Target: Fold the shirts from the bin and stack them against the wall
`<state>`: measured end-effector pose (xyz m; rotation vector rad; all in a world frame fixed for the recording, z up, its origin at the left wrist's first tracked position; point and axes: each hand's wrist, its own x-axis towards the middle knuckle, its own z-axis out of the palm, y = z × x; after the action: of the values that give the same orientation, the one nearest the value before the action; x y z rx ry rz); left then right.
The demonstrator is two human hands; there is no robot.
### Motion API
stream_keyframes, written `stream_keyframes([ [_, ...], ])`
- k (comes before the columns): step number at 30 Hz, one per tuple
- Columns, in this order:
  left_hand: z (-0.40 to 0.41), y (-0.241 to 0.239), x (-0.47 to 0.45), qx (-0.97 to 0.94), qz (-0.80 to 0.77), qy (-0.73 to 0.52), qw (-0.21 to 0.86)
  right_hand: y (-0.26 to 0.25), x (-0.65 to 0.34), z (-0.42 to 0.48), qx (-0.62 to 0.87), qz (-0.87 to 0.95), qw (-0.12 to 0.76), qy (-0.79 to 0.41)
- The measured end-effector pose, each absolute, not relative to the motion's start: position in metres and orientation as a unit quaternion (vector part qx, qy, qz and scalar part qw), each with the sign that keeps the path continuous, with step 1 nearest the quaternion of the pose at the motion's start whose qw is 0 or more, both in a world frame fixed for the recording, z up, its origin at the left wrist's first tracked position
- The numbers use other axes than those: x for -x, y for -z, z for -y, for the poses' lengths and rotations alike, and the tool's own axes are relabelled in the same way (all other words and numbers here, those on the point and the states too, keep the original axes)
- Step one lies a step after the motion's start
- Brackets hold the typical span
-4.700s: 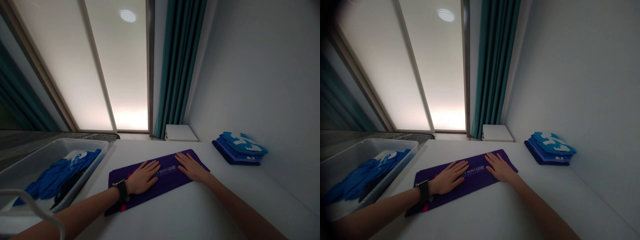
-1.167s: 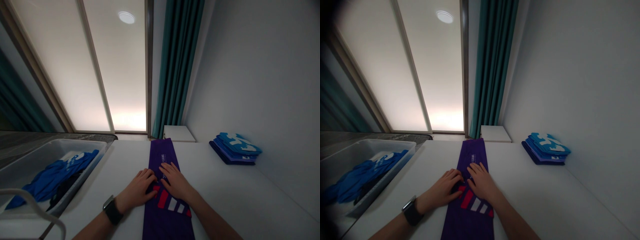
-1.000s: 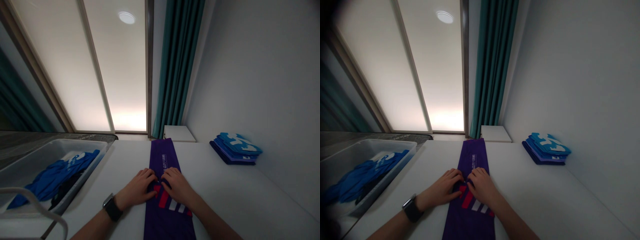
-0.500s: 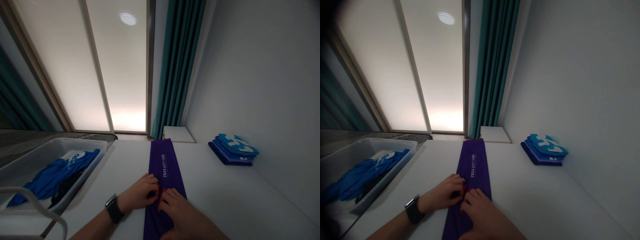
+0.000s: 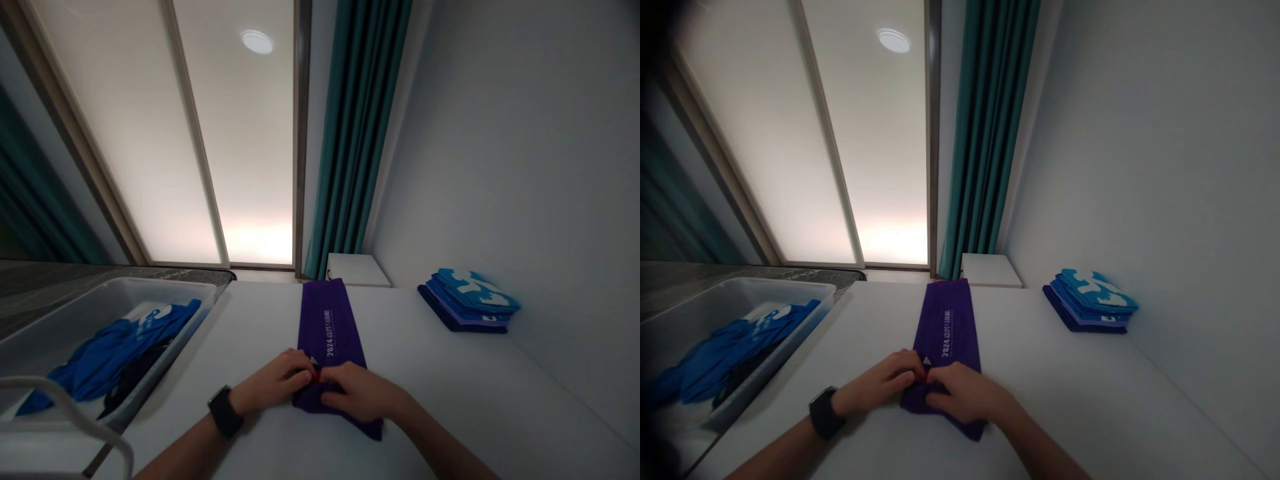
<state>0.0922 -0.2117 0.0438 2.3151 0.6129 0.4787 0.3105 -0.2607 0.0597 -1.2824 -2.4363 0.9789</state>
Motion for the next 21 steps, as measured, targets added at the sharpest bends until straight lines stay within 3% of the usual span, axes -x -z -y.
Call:
stream_keyframes([
  [8, 0.216, -0.036, -0.097, -0.86, -0.352, -0.171, 0.328, -0.047, -0.316, 0.22, 0.474, 0.677, 0.111, -0.552],
  [14, 0.217, -0.038, -0.108, -0.843, -0.39, -0.194, 0.315, -0.054, -0.324, 0.234, 0.489, 0.681, 0.178, -0.515],
  [21, 0.214, -0.031, -0.107, -0.786, -0.394, -0.23, 0.417, -0.054, -0.364, 0.265, 0.531, 0.668, 0.246, -0.458],
])
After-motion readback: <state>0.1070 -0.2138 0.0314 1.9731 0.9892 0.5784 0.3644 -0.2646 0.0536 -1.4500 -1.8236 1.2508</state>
